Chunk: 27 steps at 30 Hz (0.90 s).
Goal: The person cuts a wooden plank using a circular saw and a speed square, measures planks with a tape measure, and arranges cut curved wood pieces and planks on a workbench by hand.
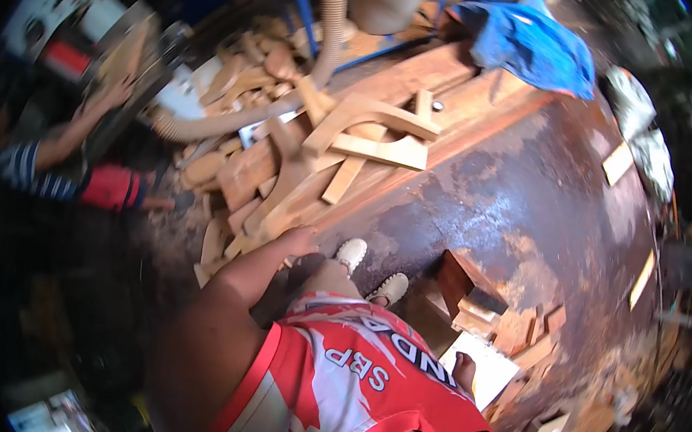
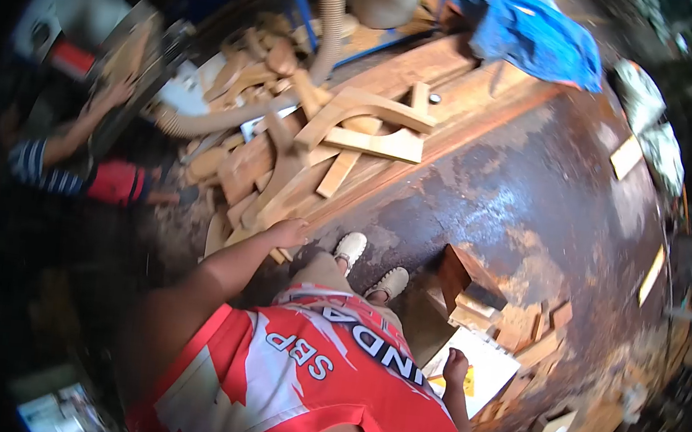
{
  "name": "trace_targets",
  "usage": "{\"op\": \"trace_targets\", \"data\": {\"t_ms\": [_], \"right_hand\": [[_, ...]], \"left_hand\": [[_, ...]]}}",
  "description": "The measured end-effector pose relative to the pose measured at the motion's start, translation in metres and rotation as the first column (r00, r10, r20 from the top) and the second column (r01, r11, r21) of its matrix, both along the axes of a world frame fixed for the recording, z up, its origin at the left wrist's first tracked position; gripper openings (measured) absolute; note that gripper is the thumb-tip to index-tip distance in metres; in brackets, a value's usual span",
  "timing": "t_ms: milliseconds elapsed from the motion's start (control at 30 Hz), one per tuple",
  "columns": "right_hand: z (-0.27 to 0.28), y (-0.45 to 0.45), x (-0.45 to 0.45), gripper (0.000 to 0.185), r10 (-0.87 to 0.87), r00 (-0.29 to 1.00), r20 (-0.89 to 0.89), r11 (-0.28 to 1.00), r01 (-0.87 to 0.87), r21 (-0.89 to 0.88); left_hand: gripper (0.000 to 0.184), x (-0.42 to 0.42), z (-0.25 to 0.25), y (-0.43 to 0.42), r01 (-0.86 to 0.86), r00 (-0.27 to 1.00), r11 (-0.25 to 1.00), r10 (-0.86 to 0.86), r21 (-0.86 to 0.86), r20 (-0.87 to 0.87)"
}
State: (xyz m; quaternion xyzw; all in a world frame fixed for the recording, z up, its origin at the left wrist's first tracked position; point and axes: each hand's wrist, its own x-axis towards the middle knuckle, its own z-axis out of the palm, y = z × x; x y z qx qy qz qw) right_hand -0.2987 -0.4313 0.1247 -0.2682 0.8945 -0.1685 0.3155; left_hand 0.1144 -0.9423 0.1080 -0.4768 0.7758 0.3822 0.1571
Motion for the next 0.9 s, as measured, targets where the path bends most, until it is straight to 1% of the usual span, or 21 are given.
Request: {"op": "trace_targets", "data": {"t_ms": [33,67,100,167,200,233,300,333,367,400,433,500,533,567,600,633,700,733,767,867,900], "right_hand": [[-0.007,-0.001,-0.023,0.030,0.100,0.995,-0.004,0.994,-0.100,0.031],[-0.015,-0.004,-0.045,0.026,-0.025,0.993,0.115,0.995,0.036,-0.091],[-0.025,-0.008,-0.074,0.022,-0.027,0.986,0.165,0.983,0.057,-0.176],[-0.005,-0.033,-0.124,0.023,-0.055,0.977,0.207,0.984,0.088,-0.154],[0.003,-0.049,-0.145,0.024,-0.017,0.989,0.145,0.991,0.036,-0.132],[0.008,-0.062,-0.169,0.025,0.019,0.996,0.084,0.994,-0.010,-0.108],[0.005,-0.085,-0.207,0.026,0.078,0.996,-0.051,0.983,-0.085,-0.163],[-0.004,-0.096,-0.228,0.028,0.102,0.994,-0.043,0.977,-0.108,-0.182],[-0.015,-0.106,-0.246,0.030,0.125,0.991,-0.036,0.971,-0.130,-0.200],[-0.010,-0.124,-0.253,0.038,0.098,0.995,0.001,0.989,-0.097,-0.113],[0.000,-0.142,-0.250,0.038,0.126,0.992,-0.001,0.986,-0.125,-0.114],[0.015,-0.166,-0.225,0.042,0.236,0.942,-0.240,0.953,-0.273,-0.132],[0.016,-0.178,-0.211,0.045,0.269,0.927,-0.261,0.915,-0.331,-0.232],[0.019,-0.185,-0.197,0.048,0.291,0.931,-0.222,0.915,-0.339,-0.221],[0.020,-0.189,-0.189,0.043,0.384,0.890,-0.246,0.874,-0.436,-0.216],[0.042,-0.205,-0.161,0.040,0.473,0.839,-0.271,0.820,-0.531,-0.214],[0.100,-0.232,-0.111,0.040,0.622,0.727,-0.292,0.684,-0.686,-0.248],[0.126,-0.249,-0.088,0.040,0.676,0.673,-0.301,0.619,-0.740,-0.264],[0.112,-0.251,-0.092,0.047,0.658,0.706,-0.262,0.674,-0.707,-0.213],[0.074,-0.261,-0.100,0.066,0.536,0.826,-0.177,0.837,-0.547,-0.017],[0.067,-0.279,-0.095,0.066,0.529,0.828,-0.185,0.841,-0.541,-0.018]], "left_hand": [[0.062,0.013,-0.003,0.014,-0.076,0.997,0.980,0.077,0.182,0.005],[0.057,0.022,0.000,0.027,-0.124,0.991,0.966,0.132,0.226,-0.022],[0.057,0.030,0.003,0.034,-0.181,0.982,0.960,0.189,0.214,-0.020],[0.058,0.047,0.004,0.059,-0.301,0.947,0.888,0.322,0.348,-0.004],[0.056,0.051,0.017,0.076,-0.404,0.905,0.878,0.425,0.258,-0.027],[0.056,0.061,0.010,0.091,-0.442,0.886,0.860,0.462,0.256,-0.023],[0.056,0.087,-0.023,0.115,-0.446,0.893,0.891,0.449,0.087,-0.028],[0.057,0.091,-0.017,0.127,-0.484,0.868,0.864,0.494,0.142,-0.046],[0.057,0.093,-0.011,0.139,-0.509,0.853,0.849,0.519,0.141,-0.049],[0.058,0.091,0.011,0.149,-0.541,0.835,0.830,0.550,0.135,-0.038],[0.059,0.090,0.026,0.158,-0.572,0.814,0.810,0.580,0.130,-0.026],[0.058,0.097,0.019,0.171,-0.608,0.787,0.779,0.617,0.155,-0.015],[0.058,0.099,0.014,0.174,-0.614,0.785,0.781,0.619,0.118,-0.013],[0.057,0.101,0.009,0.175,-0.620,0.782,0.781,0.623,0.077,-0.013],[0.056,0.099,0.010,0.173,-0.621,0.782,0.782,0.623,0.059,-0.020],[0.053,0.096,0.018,0.169,-0.637,0.754,0.754,0.653,0.161,-0.074],[0.046,0.094,0.009,0.165,-0.601,0.786,0.799,0.592,0.008,-0.176],[0.045,0.086,0.037,0.163,-0.621,0.774,0.784,0.610,-0.016,-0.170],[0.044,0.084,0.053,0.158,-0.625,0.766,0.780,0.619,0.025,-0.174],[0.043,0.100,0.025,0.142,-0.617,0.763,0.786,0.611,0.042,-0.210],[0.045,0.104,0.020,0.130,-0.605,0.767,0.793,0.604,0.070,-0.217]]}}
